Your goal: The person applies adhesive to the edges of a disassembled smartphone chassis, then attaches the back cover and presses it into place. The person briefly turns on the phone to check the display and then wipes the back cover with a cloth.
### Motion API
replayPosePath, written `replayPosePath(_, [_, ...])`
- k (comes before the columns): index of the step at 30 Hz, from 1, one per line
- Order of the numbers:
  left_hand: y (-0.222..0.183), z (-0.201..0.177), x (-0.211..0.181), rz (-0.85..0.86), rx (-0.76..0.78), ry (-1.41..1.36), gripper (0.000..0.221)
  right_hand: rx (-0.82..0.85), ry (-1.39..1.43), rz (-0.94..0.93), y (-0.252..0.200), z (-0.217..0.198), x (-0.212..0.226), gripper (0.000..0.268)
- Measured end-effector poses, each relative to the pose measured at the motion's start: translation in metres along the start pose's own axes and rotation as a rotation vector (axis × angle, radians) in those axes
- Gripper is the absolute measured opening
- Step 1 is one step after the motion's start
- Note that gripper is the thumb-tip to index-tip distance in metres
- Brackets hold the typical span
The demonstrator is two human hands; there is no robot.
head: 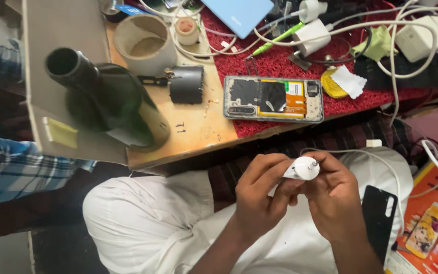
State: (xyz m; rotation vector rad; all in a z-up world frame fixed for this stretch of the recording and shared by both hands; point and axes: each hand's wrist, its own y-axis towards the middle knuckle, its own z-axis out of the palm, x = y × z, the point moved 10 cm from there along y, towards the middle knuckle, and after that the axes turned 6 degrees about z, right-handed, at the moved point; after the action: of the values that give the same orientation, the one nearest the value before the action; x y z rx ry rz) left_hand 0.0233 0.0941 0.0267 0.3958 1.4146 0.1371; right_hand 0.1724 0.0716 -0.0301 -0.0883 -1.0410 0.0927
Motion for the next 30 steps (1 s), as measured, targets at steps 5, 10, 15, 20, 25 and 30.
replayPosePath(5, [-0.009,-0.013,0.008,0.070,-0.169,-0.060,0.017,-0.070,-0.145,-0.216,-0.006,0.013,0.002,0.029])
replayPosePath(10, [-0.021,-0.012,0.064,-0.282,-0.308,-0.508,0.030,-0.196,-0.480,-0.333,-0.016,0.026,0.002,0.043])
replayPosePath(15, [-0.009,-0.029,0.015,0.097,-0.281,0.010,0.024,-0.175,-0.306,0.036,0.008,0.002,-0.010,0.017])
replayPosePath(20, [0.001,-0.018,0.011,0.068,-0.050,0.077,0.023,-0.101,-0.246,-0.065,0.003,0.003,0.004,0.006])
replayPosePath(25, [0.001,-0.019,0.008,0.041,-0.067,0.162,0.025,-0.125,-0.489,-0.166,-0.006,0.020,0.012,0.009])
replayPosePath(30, [0.000,-0.026,0.004,0.003,-0.190,-0.087,0.041,-0.154,-0.867,-0.475,-0.011,0.060,0.039,0.014])
